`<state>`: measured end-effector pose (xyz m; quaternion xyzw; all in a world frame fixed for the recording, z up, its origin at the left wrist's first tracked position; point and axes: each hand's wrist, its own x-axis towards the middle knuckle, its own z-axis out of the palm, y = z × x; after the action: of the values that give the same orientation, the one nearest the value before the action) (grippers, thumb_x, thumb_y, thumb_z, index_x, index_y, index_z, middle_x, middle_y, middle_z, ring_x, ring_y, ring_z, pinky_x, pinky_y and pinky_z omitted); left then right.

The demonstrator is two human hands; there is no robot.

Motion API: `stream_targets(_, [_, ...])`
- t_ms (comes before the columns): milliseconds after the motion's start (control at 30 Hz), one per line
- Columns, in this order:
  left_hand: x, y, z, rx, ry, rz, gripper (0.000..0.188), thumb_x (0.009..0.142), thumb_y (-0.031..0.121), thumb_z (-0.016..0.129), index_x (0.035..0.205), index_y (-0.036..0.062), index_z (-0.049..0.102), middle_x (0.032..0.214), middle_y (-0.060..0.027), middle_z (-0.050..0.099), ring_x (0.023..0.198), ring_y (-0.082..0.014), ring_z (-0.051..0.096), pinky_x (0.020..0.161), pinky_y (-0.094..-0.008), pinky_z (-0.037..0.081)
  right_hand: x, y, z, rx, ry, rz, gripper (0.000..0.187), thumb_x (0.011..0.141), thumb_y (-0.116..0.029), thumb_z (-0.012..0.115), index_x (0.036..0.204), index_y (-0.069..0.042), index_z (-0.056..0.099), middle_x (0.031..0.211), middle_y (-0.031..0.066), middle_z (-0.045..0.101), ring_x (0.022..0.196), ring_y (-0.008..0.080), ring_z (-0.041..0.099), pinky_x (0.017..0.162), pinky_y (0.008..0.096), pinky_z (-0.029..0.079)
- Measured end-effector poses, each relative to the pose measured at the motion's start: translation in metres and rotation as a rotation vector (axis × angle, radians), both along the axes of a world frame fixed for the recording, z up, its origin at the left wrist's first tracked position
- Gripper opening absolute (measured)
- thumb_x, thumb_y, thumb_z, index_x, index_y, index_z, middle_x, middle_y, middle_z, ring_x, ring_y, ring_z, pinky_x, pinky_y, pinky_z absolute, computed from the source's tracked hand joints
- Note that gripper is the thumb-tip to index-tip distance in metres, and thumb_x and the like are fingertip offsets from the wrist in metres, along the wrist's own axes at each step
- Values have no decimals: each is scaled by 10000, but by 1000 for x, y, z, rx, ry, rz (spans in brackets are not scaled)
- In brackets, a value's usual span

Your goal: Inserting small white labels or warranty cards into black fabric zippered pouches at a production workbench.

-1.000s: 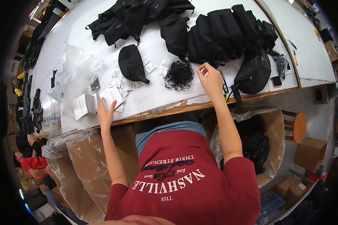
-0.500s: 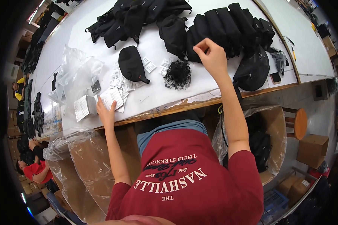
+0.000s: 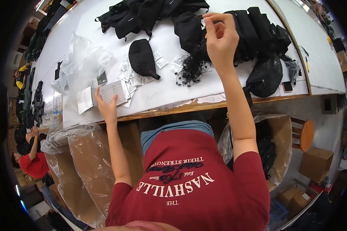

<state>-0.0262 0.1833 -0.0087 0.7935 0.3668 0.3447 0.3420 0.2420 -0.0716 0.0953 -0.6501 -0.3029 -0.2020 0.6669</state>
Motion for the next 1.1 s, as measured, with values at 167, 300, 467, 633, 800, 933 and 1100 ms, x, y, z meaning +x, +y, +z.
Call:
stream_targets(167, [-11,-24,23,-168,-94,-34,422,828,90,718,1175,-59,529,1094,-160,617,976,-194,583,888,-292,443,-6,-1,2,134,63,37,68,936,-59,569,926,-38,505,719,-3,535,601,38,475,506,173,370])
stream_targets(300, [-21,-50,15,-366,-289,-66,315,874,141,692,1062,-90,591,1042,-114,638,940,-141,578,859,-258,447,-10,-3,7,-123,-17,-55,111,926,-71,569,1016,-33,515,698,-14,527,605,54,459,582,200,387])
stream_targets(467, [-31,-71,-2,-568,-334,-121,317,951,143,571,1169,-85,546,1116,-112,610,1015,-156,557,917,-276,415,-15,-7,9,-129,99,38,122,930,-49,520,1050,-27,509,687,-26,477,617,42,419,586,193,356])
stream_targets(633, [-32,-88,-7,-811,-522,-230,354,972,151,522,1251,-65,488,1207,-117,559,1110,-163,509,986,-290,368,-18,-15,6,-20,282,258,169,926,1,488,1079,-49,437,742,-27,466,612,22,349,536,161,277])
stream_targets(800, [-19,-100,0,-765,-413,-277,353,978,151,508,1268,-48,477,1182,-94,563,1088,-153,506,973,-272,365,-38,-20,41,14,47,137,181,922,15,469,1094,-32,438,757,39,520,605,50,391,538,169,304])
stream_targets(933, [-13,-106,11,-769,-345,-341,448,953,198,559,1313,-34,428,1215,-121,535,1113,-176,491,978,-286,366,-47,-17,41,-33,-102,35,170,910,18,499,1076,-17,487,775,55,554,594,53,453,533,180,357])
stream_targets(1100, [-6,-115,21,-546,-77,-473,653,777,213,763,1270,10,386,1181,-141,517,1125,-195,485,969,-290,370,-59,-19,-16,-153,531,365,147,884,31,502,1003,-56,509,745,2,533,575,12,403,499,166,294])
